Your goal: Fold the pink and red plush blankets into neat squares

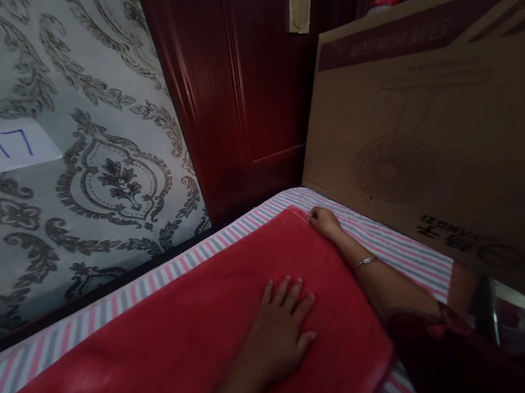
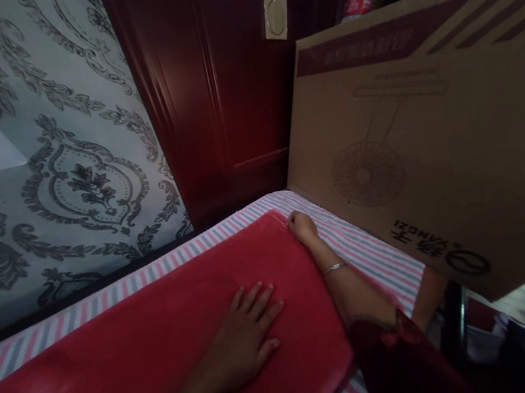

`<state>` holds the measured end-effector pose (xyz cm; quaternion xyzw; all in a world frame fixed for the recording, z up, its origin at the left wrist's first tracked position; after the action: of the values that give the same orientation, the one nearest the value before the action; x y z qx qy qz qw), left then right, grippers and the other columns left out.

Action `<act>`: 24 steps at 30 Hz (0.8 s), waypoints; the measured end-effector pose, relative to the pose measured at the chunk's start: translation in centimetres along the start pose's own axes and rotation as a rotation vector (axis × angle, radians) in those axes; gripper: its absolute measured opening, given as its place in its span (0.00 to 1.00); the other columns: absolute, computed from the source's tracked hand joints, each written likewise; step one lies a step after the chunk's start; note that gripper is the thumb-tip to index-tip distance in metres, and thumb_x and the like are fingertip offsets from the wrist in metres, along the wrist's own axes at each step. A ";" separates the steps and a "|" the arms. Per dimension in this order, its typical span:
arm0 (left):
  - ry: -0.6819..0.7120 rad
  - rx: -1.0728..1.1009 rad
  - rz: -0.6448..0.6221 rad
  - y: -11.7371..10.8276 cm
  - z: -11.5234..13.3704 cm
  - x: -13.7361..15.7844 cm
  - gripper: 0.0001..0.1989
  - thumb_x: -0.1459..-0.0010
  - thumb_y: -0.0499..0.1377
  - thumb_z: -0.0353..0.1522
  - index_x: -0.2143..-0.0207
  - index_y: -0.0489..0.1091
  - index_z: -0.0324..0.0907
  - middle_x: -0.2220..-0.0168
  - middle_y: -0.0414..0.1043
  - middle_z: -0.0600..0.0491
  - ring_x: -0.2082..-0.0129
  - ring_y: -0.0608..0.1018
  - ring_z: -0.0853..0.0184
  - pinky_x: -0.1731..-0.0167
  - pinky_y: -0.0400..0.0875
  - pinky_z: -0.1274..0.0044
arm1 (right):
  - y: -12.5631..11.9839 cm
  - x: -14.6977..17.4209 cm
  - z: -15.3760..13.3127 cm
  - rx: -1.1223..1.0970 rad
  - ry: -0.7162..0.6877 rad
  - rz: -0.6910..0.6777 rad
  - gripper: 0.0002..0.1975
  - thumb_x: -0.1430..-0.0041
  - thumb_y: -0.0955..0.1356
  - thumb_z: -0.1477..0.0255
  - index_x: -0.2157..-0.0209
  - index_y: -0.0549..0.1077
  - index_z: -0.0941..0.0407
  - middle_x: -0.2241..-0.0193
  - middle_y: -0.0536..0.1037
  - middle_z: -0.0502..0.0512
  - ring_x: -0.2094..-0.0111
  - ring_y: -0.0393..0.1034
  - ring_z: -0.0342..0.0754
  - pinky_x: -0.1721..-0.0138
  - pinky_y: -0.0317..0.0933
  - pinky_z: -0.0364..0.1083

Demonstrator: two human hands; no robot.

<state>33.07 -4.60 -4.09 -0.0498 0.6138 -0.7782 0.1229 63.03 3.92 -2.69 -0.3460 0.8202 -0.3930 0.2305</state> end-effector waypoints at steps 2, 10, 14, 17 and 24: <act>-0.004 -0.014 -0.011 -0.1 0.0 0.0 0.31 0.32 0.54 0.43 0.30 0.56 0.50 0.26 0.48 0.46 0.27 0.53 0.50 0.31 0.47 0.50 | -0.6 0.3 -0.1 0.042 0.000 -0.002 0.09 0.39 0.67 0.74 0.61 0.80 0.57 0.62 0.83 0.58 0.62 0.74 0.48 0.65 0.59 0.41; 0.019 -0.027 0.051 -0.4 -0.1 -0.3 0.29 0.32 0.54 0.43 0.31 0.59 0.49 0.27 0.51 0.45 0.28 0.55 0.49 0.32 0.48 0.49 | -3.8 4.6 2.6 0.187 0.008 -0.114 0.17 0.32 0.64 0.64 0.58 0.81 0.60 0.58 0.83 0.65 0.59 0.77 0.53 0.63 0.62 0.44; 0.021 -0.078 0.047 -0.3 -0.1 -0.5 0.29 0.32 0.54 0.42 0.31 0.59 0.49 0.28 0.53 0.45 0.28 0.56 0.50 0.32 0.49 0.50 | -5.3 7.9 4.8 0.216 0.019 -0.166 0.17 0.31 0.65 0.62 0.58 0.82 0.58 0.56 0.83 0.65 0.57 0.77 0.52 0.61 0.62 0.43; 0.038 -0.102 0.073 -0.4 -0.1 -0.6 0.28 0.32 0.53 0.42 0.31 0.59 0.49 0.28 0.54 0.45 0.29 0.57 0.50 0.32 0.48 0.51 | -6.2 9.8 6.1 0.219 0.045 -0.182 0.15 0.35 0.69 0.63 0.57 0.81 0.59 0.55 0.83 0.64 0.59 0.77 0.51 0.62 0.62 0.42; 0.047 -0.131 0.086 -0.4 -0.2 -0.9 0.28 0.32 0.53 0.41 0.31 0.60 0.49 0.29 0.56 0.45 0.29 0.58 0.51 0.32 0.50 0.51 | -7.4 12.2 7.5 0.206 0.102 -0.089 0.13 0.35 0.68 0.64 0.58 0.80 0.58 0.57 0.83 0.60 0.59 0.75 0.49 0.64 0.59 0.42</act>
<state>33.81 -4.15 -3.69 -0.0130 0.6677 -0.7314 0.1381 62.81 -12.19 -2.44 -0.3363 0.7698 -0.5021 0.2053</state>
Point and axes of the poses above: each hand's wrist, its own x-axis away from the middle knuckle, its own y-axis out of the palm, z = x × y, the point moved 6 cm from there along -x, towards the middle knuckle
